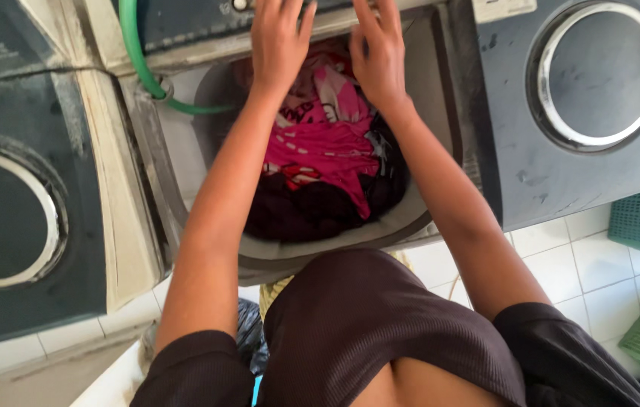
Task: The person washes clothes in a washing machine by hand and by operating the machine's dials.
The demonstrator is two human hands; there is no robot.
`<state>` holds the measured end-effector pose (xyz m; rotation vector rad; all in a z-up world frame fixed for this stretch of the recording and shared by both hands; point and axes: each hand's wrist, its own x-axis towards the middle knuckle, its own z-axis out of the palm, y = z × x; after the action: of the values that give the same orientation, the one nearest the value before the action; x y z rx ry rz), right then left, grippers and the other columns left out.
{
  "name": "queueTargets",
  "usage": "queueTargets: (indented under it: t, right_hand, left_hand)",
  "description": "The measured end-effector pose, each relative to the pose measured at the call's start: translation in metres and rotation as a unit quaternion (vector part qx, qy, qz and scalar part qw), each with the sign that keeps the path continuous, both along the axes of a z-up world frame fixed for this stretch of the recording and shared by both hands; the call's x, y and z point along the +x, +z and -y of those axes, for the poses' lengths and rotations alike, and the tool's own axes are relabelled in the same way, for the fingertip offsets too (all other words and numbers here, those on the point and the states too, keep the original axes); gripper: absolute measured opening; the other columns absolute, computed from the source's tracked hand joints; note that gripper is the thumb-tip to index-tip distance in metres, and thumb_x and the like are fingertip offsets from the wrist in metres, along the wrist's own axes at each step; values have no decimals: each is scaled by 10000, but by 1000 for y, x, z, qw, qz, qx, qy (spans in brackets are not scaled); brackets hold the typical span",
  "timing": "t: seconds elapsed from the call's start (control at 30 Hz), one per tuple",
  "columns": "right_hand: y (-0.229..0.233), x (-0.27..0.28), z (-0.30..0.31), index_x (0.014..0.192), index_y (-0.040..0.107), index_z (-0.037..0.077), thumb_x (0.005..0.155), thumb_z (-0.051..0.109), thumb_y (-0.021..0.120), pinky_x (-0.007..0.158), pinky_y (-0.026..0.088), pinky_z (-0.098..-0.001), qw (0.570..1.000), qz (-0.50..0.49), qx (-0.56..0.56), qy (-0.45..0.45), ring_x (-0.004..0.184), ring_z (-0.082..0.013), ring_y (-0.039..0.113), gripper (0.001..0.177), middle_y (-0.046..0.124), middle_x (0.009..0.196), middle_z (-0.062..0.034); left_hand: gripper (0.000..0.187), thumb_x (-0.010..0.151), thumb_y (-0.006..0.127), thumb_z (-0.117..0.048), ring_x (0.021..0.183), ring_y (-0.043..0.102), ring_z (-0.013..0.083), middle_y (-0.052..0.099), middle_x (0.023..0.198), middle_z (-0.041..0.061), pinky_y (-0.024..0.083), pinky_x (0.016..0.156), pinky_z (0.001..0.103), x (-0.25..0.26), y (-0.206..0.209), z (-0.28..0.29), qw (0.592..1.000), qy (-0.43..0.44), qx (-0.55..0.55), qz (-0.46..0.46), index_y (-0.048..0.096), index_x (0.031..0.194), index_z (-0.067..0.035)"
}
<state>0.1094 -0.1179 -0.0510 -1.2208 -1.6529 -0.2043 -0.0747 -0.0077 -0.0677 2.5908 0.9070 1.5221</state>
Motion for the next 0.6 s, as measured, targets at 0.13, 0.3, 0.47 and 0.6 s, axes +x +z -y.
queueTargets:
  t: [0.13, 0.3, 0.47, 0.6]
  right_hand:
    - [-69, -6, 58, 1606, 447, 100, 1058, -110, 613, 1013, 528, -484, 994, 23, -104, -5, 1302, -430, 548, 610, 481, 1496, -184]
    - [-184, -12, 102, 1518, 366, 46, 819, 231, 816, 993, 490, -562, 856, 89, -508, -23, 1218, -556, 508, 852, 319, 1513, -355]
    - [-242, -19, 134, 1575, 338, 200, 856, 284, 776, 1093, 465, -519, 684, 94, -724, -4, 1341, -511, 481, 845, 230, 1628, -280]
    - [-276, -18, 141, 1576, 374, 193, 855, 293, 784, 1090, 490, -508, 643, 139, -753, 17, 1336, -481, 533, 835, 289, 1611, -282]
  left_hand:
    - [410, 1053, 757, -129, 1274, 582, 291, 590, 1426, 66, 479, 1083, 484, -64, -23, 79, 998, 57, -7, -7, 614, 1437, -114]
    - [885, 872, 833, -382, 1431, 431, 420, 416, 1568, 179, 435, 1125, 594, -116, -112, 152, 870, 116, -439, -190, 360, 1602, -223]
    - [1224, 771, 813, -634, 1541, 144, 528, -21, 1754, 70, 186, 1146, 820, -111, -134, 177, 552, 126, -725, -392, -8, 1649, -398]
    - [1251, 742, 796, -626, 1547, 40, 573, -122, 1751, 24, 157, 1120, 870, -94, -113, 188, 532, 120, -749, -376, -37, 1653, -424]
